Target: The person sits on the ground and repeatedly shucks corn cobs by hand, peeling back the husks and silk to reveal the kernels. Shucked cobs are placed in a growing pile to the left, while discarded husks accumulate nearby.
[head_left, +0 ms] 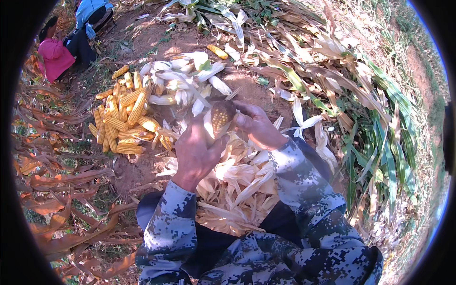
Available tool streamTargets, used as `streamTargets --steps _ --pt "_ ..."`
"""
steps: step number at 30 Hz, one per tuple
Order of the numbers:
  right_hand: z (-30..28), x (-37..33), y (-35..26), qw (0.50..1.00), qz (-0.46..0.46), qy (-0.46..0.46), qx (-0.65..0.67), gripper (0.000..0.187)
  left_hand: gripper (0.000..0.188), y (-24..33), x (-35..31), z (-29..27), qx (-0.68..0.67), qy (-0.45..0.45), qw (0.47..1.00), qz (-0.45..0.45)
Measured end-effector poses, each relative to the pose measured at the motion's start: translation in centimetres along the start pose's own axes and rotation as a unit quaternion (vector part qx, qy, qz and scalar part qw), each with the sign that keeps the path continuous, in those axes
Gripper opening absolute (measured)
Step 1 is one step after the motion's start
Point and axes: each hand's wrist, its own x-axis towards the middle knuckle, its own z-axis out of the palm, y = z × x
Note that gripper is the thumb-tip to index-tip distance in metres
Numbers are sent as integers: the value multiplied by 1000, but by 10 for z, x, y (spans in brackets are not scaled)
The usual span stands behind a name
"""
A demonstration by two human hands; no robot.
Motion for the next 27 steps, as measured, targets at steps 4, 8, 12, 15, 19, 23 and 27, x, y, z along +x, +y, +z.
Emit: streamTargets --steps 4,8,12,15,19,23,27 --pt "-1 -5 18 998 -11 43 42 62 81 0 0 14 4 -66 997 -47" --pt "-4 -9 21 995 -12 75 65 55 81 0 0 22 71 -62 995 13" --pt "-6 -11 19 995 -34 90 31 48 80 2 -1 23 107 -48 991 58" --pt "-8 -12 19 993 -52 96 -37 46 78 0 -2 18 134 -51 987 72" --pt "-7 -14 21 992 -7 109 70 41 76 -6 -1 9 177 -59 978 95" --pt "2 -13 25 986 7 145 77 36 75 -9 0 3 171 -80 977 104" --pt "13 -6 33 974 -30 208 84 32 80 -3 -3 1 61 -209 975 47"
